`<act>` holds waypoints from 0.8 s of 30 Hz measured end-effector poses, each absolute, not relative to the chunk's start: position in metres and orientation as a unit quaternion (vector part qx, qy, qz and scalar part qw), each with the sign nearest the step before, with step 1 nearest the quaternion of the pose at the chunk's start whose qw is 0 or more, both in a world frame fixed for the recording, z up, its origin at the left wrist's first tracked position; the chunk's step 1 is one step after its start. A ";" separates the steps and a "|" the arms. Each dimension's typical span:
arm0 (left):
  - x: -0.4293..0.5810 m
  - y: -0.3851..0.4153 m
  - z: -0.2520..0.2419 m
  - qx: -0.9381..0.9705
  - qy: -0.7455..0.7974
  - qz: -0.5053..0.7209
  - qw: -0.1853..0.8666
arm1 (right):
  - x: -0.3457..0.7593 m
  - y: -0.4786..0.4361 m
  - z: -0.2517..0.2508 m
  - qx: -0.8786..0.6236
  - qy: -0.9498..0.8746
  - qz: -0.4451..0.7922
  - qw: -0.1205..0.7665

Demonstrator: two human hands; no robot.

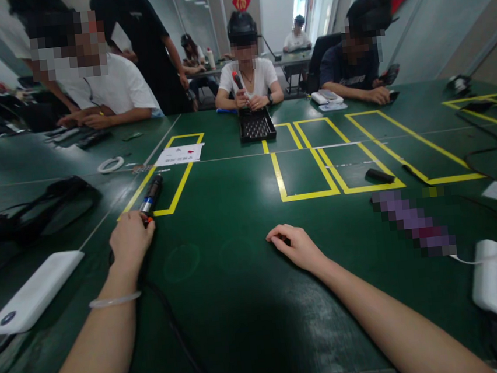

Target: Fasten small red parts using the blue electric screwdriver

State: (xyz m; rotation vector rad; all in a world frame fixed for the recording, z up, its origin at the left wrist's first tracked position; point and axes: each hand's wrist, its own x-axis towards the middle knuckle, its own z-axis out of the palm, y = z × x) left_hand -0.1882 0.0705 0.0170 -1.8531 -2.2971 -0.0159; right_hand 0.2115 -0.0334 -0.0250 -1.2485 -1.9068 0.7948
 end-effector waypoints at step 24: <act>0.023 0.016 0.008 -0.769 -0.333 -0.144 -0.526 | 0.211 -0.030 -0.029 -0.396 -0.687 0.453 0.406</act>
